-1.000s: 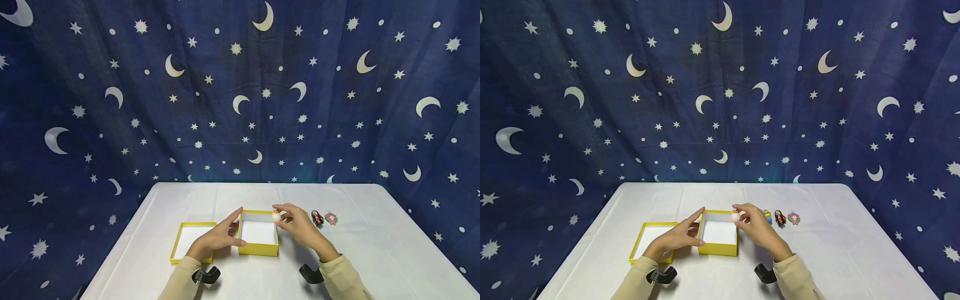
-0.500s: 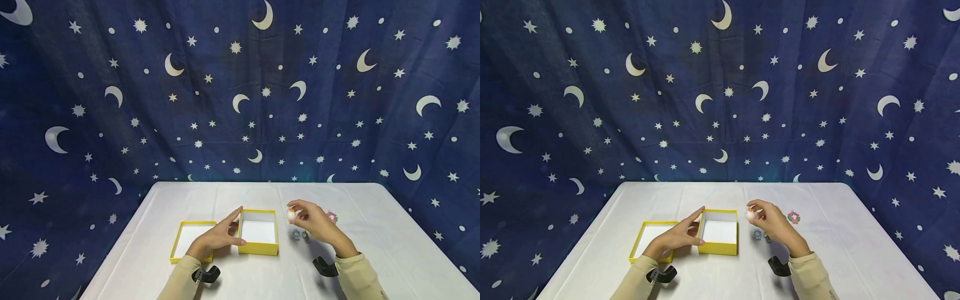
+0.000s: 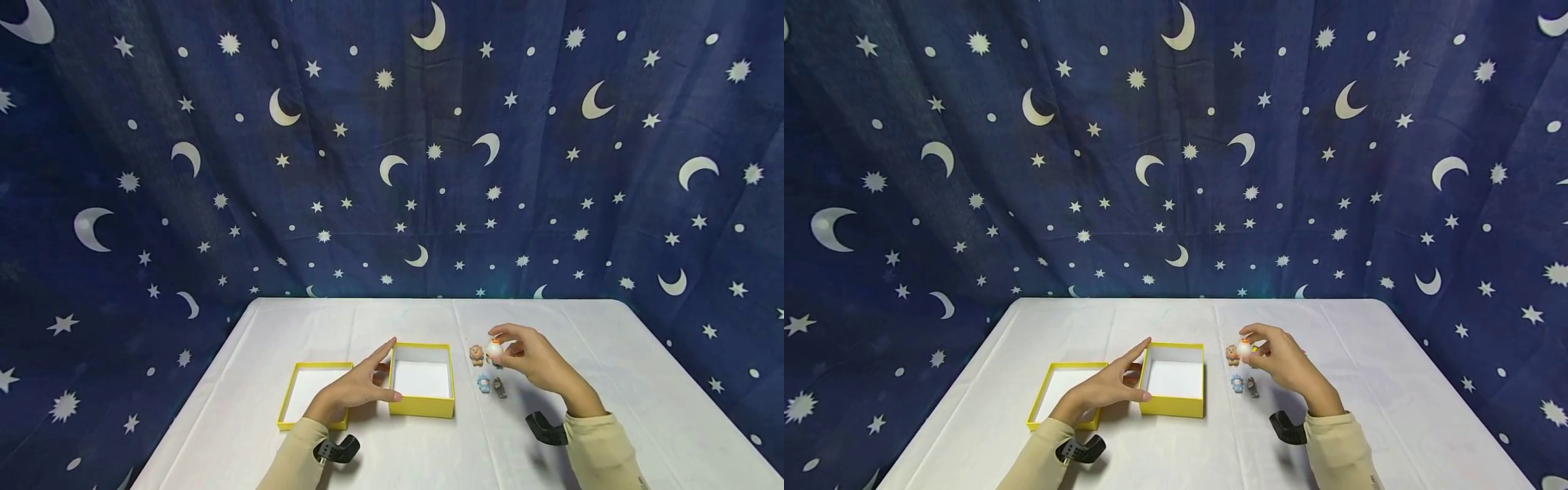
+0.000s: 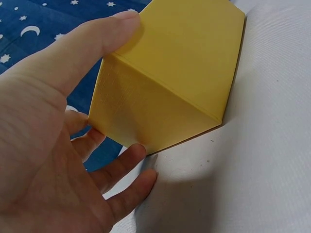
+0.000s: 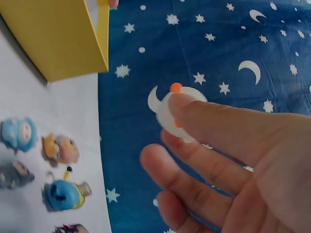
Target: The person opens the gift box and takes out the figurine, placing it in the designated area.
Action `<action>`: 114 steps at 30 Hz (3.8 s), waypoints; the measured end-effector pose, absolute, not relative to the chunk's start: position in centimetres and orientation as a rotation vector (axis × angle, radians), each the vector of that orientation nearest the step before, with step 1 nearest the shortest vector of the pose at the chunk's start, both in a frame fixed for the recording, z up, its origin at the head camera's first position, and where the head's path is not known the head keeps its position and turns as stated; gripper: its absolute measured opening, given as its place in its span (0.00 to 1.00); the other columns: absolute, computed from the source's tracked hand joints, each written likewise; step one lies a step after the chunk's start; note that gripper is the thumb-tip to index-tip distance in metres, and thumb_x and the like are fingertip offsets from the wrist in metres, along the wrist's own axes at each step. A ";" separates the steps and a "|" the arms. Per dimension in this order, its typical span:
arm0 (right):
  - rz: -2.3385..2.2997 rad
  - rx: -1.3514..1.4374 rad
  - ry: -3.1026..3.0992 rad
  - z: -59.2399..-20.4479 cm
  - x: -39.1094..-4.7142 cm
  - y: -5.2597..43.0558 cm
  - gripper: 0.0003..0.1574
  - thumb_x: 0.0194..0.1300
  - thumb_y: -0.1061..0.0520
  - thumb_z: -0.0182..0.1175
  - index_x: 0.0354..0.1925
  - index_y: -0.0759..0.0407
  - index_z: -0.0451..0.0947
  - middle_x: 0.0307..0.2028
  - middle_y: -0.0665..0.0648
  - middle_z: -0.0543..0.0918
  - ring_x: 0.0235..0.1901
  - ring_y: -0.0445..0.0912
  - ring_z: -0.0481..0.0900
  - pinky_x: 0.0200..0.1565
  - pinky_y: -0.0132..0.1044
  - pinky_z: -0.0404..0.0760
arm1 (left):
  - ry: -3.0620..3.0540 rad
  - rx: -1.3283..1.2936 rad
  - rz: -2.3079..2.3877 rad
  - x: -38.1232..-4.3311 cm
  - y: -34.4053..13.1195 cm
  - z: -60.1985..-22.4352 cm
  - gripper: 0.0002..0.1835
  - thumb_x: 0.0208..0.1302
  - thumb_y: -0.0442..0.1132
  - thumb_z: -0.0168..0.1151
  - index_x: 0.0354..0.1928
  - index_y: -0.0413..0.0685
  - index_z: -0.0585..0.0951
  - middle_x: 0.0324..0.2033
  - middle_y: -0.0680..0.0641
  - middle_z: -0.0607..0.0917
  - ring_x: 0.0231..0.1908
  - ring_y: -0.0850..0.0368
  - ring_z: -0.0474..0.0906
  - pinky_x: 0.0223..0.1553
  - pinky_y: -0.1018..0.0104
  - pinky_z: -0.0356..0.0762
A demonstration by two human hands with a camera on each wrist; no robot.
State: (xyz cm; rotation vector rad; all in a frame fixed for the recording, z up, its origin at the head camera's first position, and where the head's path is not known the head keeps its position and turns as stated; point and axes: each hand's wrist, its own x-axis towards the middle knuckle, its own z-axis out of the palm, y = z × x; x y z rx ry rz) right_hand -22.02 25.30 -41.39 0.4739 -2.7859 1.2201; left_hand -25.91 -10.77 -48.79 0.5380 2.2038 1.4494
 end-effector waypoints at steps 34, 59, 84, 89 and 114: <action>1.244 0.477 -3.126 -43.4 -22.6 29.5 0.22 0.50 0.73 0.72 0.46 0.73 0.80 0.31 0.59 0.82 0.32 0.45 0.76 0.31 0.33 0.77 | 2.198 0.508 1.456 -25.8 -10.8 -48.9 0.59 0.53 0.48 0.79 0.79 0.80 0.49 0.70 0.41 0.68 0.65 0.43 0.69 0.67 0.37 0.66; 0.783 0.121 -3.278 -44.5 -22.7 27.8 0.20 0.48 0.69 0.75 0.41 0.59 0.83 0.27 0.52 0.77 0.27 0.45 0.72 0.30 0.36 0.70 | 2.223 0.552 1.423 -26.0 -10.8 -48.7 0.59 0.54 0.50 0.78 0.80 0.76 0.48 0.70 0.41 0.68 0.64 0.44 0.70 0.67 0.39 0.67; 0.758 0.148 -3.284 -43.7 -22.7 27.9 0.26 0.53 0.66 0.75 0.52 0.65 0.83 0.36 0.54 0.85 0.37 0.47 0.78 0.39 0.43 0.79 | 2.213 0.523 1.437 -26.0 -10.8 -48.9 0.60 0.54 0.48 0.78 0.81 0.74 0.48 0.68 0.41 0.69 0.61 0.45 0.70 0.65 0.40 0.67; 0.819 0.165 -3.250 -43.2 -22.6 28.0 0.29 0.53 0.66 0.74 0.55 0.67 0.81 0.39 0.57 0.85 0.41 0.50 0.78 0.43 0.48 0.79 | 2.215 0.520 1.432 -25.9 -10.7 -48.8 0.60 0.54 0.48 0.78 0.81 0.74 0.48 0.69 0.41 0.69 0.63 0.44 0.69 0.66 0.38 0.66; 0.963 0.419 -2.997 -43.0 -22.5 24.3 0.25 0.62 0.64 0.69 0.59 0.63 0.80 0.44 0.60 0.85 0.35 0.44 0.79 0.33 0.36 0.78 | 2.257 0.662 1.407 -26.4 -10.4 -48.9 0.59 0.57 0.45 0.77 0.82 0.67 0.46 0.76 0.40 0.62 0.66 0.43 0.70 0.68 0.44 0.67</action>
